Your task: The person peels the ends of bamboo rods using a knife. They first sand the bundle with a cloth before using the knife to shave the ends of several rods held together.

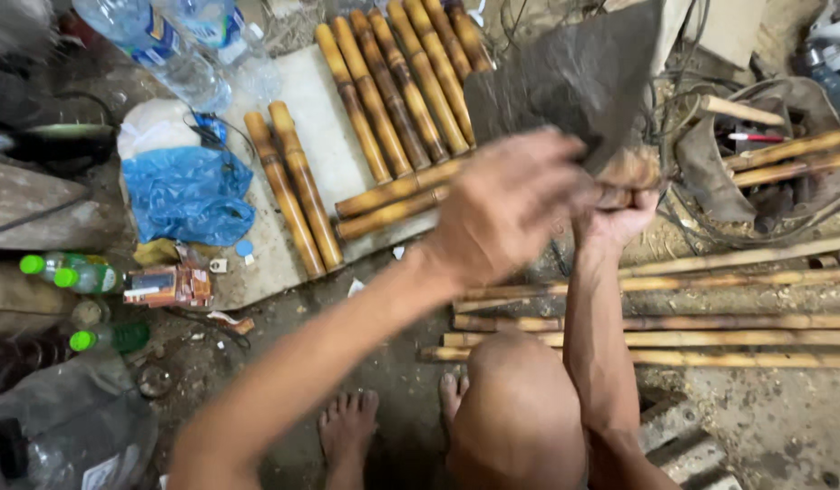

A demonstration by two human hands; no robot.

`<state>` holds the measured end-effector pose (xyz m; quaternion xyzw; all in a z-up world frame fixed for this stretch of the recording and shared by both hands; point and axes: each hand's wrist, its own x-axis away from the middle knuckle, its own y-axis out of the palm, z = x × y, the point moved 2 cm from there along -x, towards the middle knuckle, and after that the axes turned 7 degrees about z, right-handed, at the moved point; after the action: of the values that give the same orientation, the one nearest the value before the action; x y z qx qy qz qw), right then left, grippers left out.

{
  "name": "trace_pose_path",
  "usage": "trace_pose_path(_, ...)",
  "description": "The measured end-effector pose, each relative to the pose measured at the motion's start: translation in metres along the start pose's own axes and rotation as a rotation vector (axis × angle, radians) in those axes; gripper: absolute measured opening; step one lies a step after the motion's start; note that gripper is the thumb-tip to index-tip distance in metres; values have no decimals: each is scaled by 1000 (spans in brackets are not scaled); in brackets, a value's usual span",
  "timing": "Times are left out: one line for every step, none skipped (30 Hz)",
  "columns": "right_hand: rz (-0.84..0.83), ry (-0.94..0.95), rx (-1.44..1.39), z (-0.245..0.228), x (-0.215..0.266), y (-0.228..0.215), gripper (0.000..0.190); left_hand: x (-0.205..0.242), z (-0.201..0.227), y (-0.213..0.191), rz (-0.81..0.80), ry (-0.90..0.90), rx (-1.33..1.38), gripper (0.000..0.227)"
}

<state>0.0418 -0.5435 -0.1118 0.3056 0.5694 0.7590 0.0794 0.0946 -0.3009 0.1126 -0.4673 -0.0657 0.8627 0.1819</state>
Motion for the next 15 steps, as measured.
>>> trace_pose_path(-109,89,-123,-7,-2,-15,67,4,13,5,-19,194,-68,14)
trace_pose_path(-101,88,-118,-11,3,-24,67,12,12,18,-18,184,-68,14)
trace_pose_path(-105,93,-126,-15,6,-30,67,21,13,33,-68,267,-151,15)
trace_pose_path(-112,101,-134,-18,7,-32,66,29,13,48,-117,353,-237,19)
trace_pose_path(-119,108,-142,-19,9,-32,66,33,17,50,-115,346,-239,19)
trace_pose_path(-137,120,-151,-18,6,-28,66,34,20,53,-116,361,-271,22)
trace_pose_path(-154,132,-161,-18,3,-23,66,34,22,57,-117,376,-303,26)
trace_pose_path(-174,135,-180,-16,2,-22,66,30,27,53,-121,386,-302,26)
trace_pose_path(-195,138,-200,-15,1,-20,66,26,32,50,-98,378,-288,24)
trace_pose_path(-211,134,-214,-19,4,-19,66,23,39,48,-73,364,-267,24)
trace_pose_path(-226,131,-228,-22,6,-18,66,19,41,48,-76,368,-259,24)
trace_pose_path(-231,126,-243,-24,13,-22,66,17,44,45,-39,356,-221,33)
trace_pose_path(-235,122,-258,-25,19,-25,66,15,47,42,-2,345,-184,49)
trace_pose_path(-259,119,-285,-20,18,-26,66,17,43,41,-14,360,-179,49)
trace_pose_path(-284,117,-311,-14,16,-26,66,18,39,39,11,305,-190,49)
